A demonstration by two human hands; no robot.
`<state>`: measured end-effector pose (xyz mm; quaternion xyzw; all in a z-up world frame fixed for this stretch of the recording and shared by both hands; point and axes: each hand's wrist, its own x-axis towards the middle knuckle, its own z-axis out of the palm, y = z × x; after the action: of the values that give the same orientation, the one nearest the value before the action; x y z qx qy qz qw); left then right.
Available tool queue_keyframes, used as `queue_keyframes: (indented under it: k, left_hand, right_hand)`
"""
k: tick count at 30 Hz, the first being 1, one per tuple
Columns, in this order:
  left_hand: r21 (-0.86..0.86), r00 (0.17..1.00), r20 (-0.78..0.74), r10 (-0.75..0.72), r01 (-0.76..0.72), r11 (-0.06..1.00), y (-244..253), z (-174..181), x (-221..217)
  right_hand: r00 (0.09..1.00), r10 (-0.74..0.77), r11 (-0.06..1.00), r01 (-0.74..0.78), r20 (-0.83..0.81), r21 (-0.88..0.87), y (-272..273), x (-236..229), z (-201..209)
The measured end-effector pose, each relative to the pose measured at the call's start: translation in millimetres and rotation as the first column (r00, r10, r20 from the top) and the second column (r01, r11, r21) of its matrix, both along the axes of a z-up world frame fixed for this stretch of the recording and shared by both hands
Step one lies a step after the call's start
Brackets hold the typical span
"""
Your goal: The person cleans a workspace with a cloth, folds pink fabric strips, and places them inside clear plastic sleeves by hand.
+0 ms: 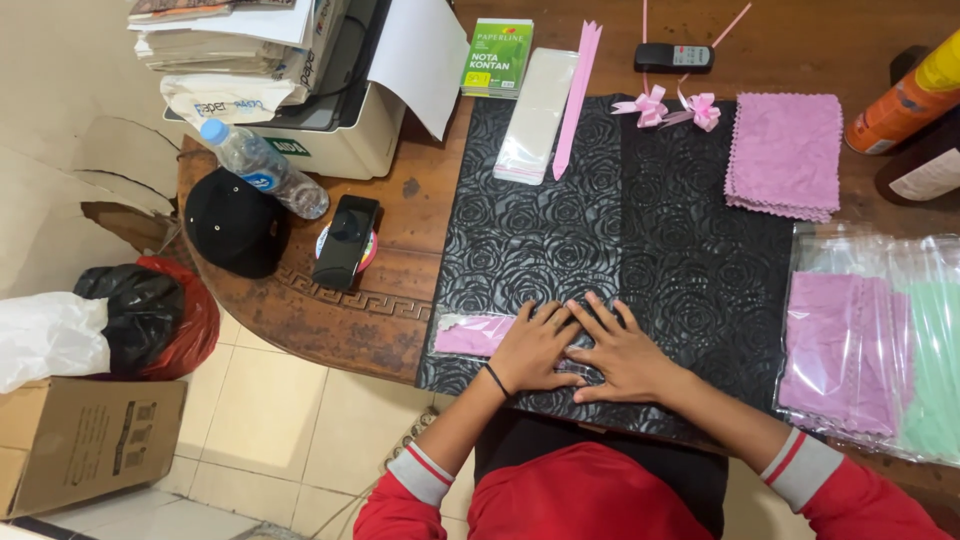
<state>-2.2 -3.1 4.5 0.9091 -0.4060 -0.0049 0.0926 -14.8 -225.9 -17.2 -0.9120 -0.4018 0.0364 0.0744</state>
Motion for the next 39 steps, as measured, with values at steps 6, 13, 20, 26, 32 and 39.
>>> queue_keyframes:
  k: [6,13,20,26,32,39]
  left_hand:
    - [-0.003,1.0,0.028,0.008,-0.008,1.0,-0.7,-13.1,0.4]
    - [-0.044,0.995,-0.101,-0.001,-0.003,0.999,17.1,15.5,3.7]
    - [0.072,0.974,-0.141,0.179,-0.17,0.983,61.7,7.2,25.8]
    - [-0.1,0.949,-0.277,0.148,-0.181,0.978,58.3,38.8,23.5]
    - [-0.68,0.812,-0.58,0.062,-0.525,0.512,21.3,17.1,10.9]
    - [-0.733,0.728,-0.679,-0.098,-0.68,0.021,-61.1,11.0,-28.5]
  right_hand:
    - [0.999,-0.032,0.999,0.032,0.02,-0.023,9.2,-1.5,3.3]
    - [1.0,-0.016,0.999,0.017,0.02,-0.029,2.7,-0.4,-3.1]
    - [0.992,-0.09,0.994,0.094,-0.09,0.048,-15.5,-17.8,2.6]
    - [0.962,-0.235,0.913,0.17,0.138,0.37,-38.6,-23.0,4.9]
    - [0.941,-0.211,0.223,0.31,-0.265,0.924,-65.1,-23.7,40.8]
    - [0.61,-0.175,0.188,0.791,-0.773,0.582,-31.5,-43.3,-9.4]
